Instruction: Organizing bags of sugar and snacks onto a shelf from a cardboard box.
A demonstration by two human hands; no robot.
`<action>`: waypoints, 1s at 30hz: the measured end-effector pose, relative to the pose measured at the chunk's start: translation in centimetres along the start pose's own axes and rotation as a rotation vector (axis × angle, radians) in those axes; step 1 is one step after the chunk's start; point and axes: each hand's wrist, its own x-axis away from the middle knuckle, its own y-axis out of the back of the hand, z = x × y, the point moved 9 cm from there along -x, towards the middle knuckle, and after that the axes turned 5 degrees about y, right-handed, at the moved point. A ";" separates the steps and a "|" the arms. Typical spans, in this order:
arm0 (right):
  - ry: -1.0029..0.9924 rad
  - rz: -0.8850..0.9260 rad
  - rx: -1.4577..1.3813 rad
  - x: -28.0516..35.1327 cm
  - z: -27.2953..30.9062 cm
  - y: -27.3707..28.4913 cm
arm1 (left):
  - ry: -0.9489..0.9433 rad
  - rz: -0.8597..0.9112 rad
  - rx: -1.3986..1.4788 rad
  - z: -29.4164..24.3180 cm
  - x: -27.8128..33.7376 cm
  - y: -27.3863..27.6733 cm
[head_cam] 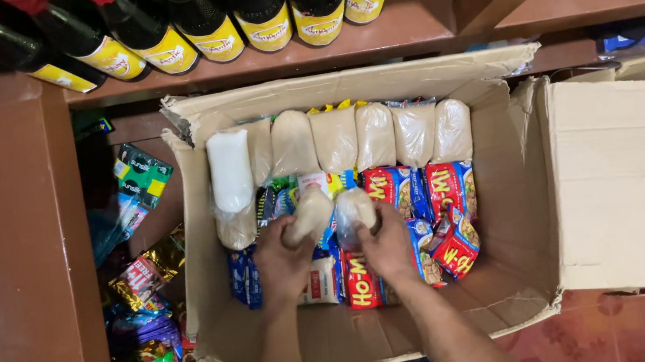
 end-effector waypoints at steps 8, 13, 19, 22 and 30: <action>0.000 0.016 0.030 0.3 -0.9 -0.7 | 0.281 0.246 0.664 1.9 -1.3 -3.6; 0.078 -0.126 0.051 -0.3 -3.6 -1.2 | 0.071 0.560 0.334 -0.4 -3.3 -6.8; 0.058 -0.115 -0.024 0.5 -3.3 -1.0 | -0.401 -0.166 -0.159 -6.4 -2.1 -1.9; 0.078 -0.156 0.006 0.5 -4.1 -0.9 | 0.278 -0.193 -0.132 4.2 -1.8 -4.3; 0.050 -0.142 -0.116 -0.1 -3.1 -0.2 | 0.600 0.091 0.151 5.6 -0.1 -9.1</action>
